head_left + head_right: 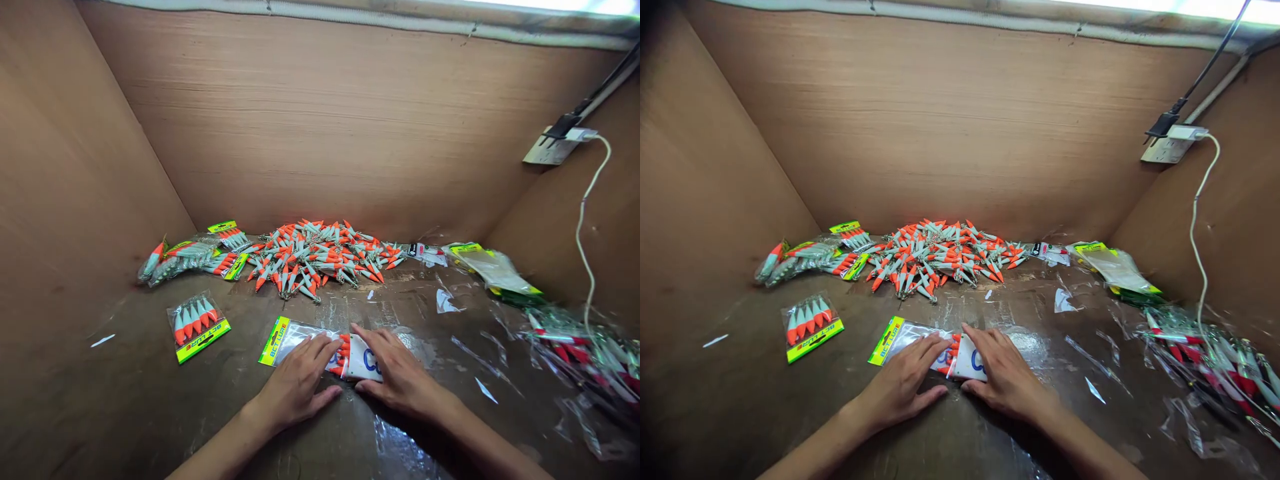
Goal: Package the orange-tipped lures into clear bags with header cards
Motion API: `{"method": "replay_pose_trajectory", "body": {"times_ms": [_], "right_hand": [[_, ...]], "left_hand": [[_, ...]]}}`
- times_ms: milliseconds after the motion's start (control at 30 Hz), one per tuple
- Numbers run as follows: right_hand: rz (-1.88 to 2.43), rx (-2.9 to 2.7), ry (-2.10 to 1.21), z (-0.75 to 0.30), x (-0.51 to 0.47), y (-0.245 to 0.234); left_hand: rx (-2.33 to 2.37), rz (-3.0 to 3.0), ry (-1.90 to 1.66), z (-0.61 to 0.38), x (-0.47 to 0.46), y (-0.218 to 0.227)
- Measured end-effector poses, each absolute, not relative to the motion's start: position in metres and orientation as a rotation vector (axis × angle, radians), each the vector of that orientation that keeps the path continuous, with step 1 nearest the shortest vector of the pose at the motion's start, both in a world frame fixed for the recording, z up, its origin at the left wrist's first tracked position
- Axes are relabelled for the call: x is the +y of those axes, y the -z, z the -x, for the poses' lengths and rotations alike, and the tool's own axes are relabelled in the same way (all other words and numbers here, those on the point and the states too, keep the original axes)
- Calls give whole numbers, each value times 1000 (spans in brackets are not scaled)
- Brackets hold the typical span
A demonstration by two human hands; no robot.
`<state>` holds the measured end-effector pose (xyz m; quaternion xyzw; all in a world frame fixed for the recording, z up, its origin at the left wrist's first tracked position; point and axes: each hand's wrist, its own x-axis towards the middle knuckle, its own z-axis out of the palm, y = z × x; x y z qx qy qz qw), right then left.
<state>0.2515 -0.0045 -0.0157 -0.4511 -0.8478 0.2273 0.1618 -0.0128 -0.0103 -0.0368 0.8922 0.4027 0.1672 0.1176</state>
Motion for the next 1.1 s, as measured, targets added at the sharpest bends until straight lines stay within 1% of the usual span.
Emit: {"method": "replay_pose_trajectory", "body": {"times_ms": [333, 467, 633, 833, 1100], "right_hand": [[1260, -2425, -601, -247, -7, 22], [1258, -2405, -594, -245, -9, 22], [1261, -2393, -587, -243, -12, 21], [1263, -2386, -572, -242, -13, 24], [1265, -2379, -561, -241, -13, 24]], "left_hand": [[1172, -2577, -519, 9, -12, 35], [1221, -2526, -610, -2, -14, 29], [1337, -2328, -720, -11, -17, 21], [1207, -2450, -629, -7, -21, 21], [1461, -2507, -627, -26, -21, 30]]}}
